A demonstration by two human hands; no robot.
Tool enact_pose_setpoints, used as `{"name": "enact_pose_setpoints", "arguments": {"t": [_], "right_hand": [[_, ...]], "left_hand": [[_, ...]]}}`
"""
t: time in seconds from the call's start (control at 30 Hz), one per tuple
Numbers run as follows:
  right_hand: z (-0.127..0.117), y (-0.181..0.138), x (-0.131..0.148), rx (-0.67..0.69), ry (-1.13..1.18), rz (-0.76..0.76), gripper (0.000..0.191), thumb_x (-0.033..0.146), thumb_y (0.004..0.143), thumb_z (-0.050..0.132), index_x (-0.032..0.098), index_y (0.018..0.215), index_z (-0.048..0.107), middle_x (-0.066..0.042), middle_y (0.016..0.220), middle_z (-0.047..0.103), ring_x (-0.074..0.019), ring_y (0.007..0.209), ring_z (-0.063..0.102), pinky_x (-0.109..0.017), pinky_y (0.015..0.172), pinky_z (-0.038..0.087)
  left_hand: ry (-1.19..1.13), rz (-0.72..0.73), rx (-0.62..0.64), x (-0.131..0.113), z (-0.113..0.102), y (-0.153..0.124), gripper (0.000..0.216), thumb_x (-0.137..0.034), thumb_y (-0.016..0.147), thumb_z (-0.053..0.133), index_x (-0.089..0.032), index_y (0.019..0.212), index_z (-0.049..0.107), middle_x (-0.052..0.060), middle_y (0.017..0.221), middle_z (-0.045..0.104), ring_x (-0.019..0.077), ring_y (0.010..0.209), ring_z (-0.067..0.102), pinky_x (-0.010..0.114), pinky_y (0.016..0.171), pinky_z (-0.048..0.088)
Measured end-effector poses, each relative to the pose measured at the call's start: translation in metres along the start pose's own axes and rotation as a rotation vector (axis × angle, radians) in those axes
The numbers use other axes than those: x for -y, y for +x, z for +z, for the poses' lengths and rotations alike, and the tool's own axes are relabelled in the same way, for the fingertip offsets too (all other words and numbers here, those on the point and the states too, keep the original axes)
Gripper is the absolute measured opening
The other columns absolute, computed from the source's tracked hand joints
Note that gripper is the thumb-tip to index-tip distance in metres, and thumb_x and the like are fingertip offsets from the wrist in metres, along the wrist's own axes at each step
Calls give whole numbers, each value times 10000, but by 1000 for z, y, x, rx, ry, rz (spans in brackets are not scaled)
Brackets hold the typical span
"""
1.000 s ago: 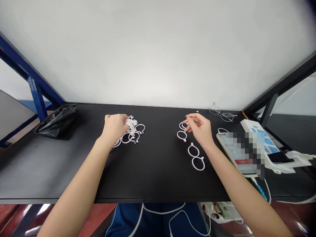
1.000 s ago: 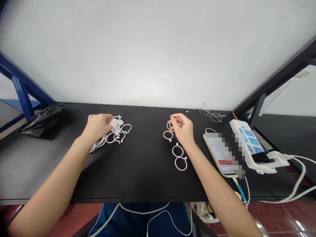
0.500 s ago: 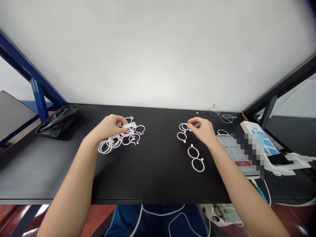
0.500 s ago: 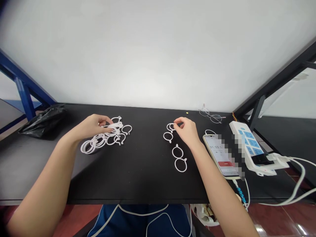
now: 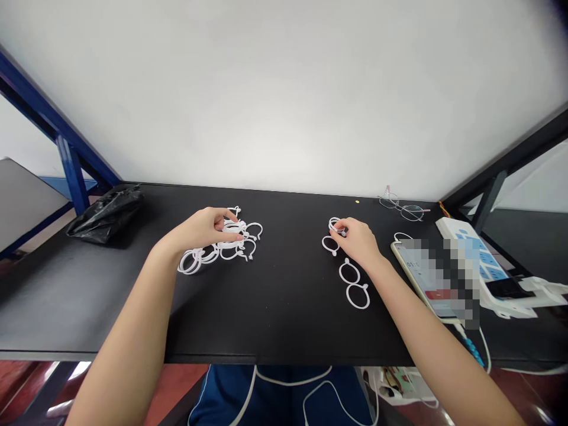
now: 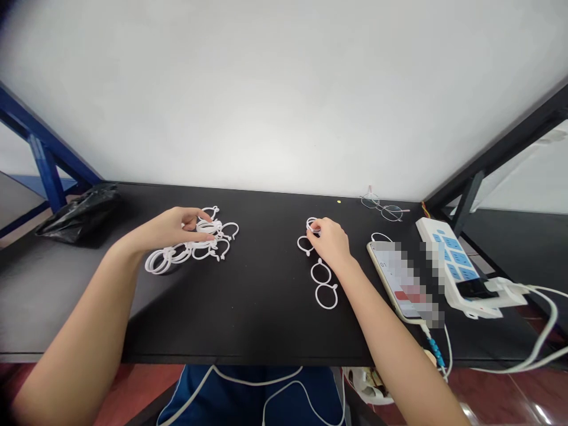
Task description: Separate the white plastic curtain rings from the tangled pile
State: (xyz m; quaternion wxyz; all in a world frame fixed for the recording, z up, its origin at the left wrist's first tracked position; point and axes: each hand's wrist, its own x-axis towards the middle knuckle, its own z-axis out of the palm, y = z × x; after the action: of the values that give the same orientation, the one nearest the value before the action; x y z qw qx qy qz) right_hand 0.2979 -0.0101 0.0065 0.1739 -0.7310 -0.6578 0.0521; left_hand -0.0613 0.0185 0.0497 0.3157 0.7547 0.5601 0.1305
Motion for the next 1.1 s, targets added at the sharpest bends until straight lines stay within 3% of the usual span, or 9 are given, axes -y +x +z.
{"name": "enact_pose_setpoints", "arguments": {"t": [0.13, 0.27, 0.37, 0.47, 0.57, 0.67, 0.77, 0.97, 1.1], "right_hand": [[-1, 2, -5, 7, 63, 13, 87, 247, 744, 587, 223, 764, 669, -20, 891, 698, -185, 731, 598, -280, 601, 389], [3, 4, -8, 18, 162, 15, 81, 230, 700, 600, 220, 747, 665, -13, 831, 703, -175, 686, 602, -278, 601, 412], [3, 5, -8, -9, 225, -10, 111, 202, 674, 604, 206, 765, 668, -17, 809, 700, -162, 652, 601, -280, 611, 430], [-7, 7, -9, -36, 296, -16, 116, 224, 685, 620, 184, 779, 675, -18, 716, 673, -156, 606, 593, -290, 623, 442], [-26, 7, -12, 103, 398, -54, 156, 313, 695, 667, 174, 766, 666, -1, 623, 625, -154, 555, 578, -293, 597, 446], [-41, 3, -13, 352, 412, -167, 185, 358, 729, 661, 180, 778, 679, 5, 634, 626, -146, 571, 576, -282, 598, 437], [-45, -3, -9, 442, 323, -215, 181, 347, 730, 652, 190, 807, 700, -13, 703, 654, -159, 631, 587, -273, 597, 433], [-36, -11, 3, 481, 197, -254, 249, 424, 796, 602, 204, 863, 699, -23, 738, 645, -170, 648, 580, -279, 602, 422], [-32, -16, 12, 454, 184, -297, 292, 478, 744, 681, 200, 804, 615, -12, 779, 626, -165, 675, 572, -265, 614, 411]], "left_hand": [[-14, -62, -55, -3, 4, 0, 533, -656, 691, 651, -222, 1001, 641, -50, 578, 404, 129, 530, 405, 231, 488, 284], [-64, -91, -228, -11, 7, 1, 543, -678, 756, 575, -214, 1036, 601, -49, 547, 449, 150, 528, 462, 244, 508, 331], [-31, -11, -457, -20, 11, 1, 490, -615, 800, 570, -202, 1064, 569, -73, 515, 390, 143, 512, 448, 258, 570, 370], [73, 132, -691, -31, 21, 2, 375, -503, 843, 577, -200, 1065, 565, -88, 517, 327, 125, 515, 409, 288, 727, 411], [128, 283, -814, -41, 35, 1, 259, -433, 879, 547, -204, 991, 593, -81, 525, 335, 120, 530, 399, 319, 839, 397], [165, 454, -788, -49, 49, 0, 223, -400, 897, 520, -199, 879, 613, -72, 511, 350, 116, 516, 387, 330, 835, 391], [188, 558, -694, -54, 60, 0, 239, -371, 901, 517, -200, 764, 613, -63, 486, 378, 114, 499, 369, 343, 820, 385], [214, 645, -545, -61, 77, 0, 316, -331, 934, 479, -197, 668, 584, -29, 509, 478, 125, 537, 404, 340, 803, 384], [259, 688, -502, -64, 86, -1, 336, -327, 948, 454, -190, 674, 593, -27, 514, 476, 121, 529, 389, 334, 811, 400]]}}
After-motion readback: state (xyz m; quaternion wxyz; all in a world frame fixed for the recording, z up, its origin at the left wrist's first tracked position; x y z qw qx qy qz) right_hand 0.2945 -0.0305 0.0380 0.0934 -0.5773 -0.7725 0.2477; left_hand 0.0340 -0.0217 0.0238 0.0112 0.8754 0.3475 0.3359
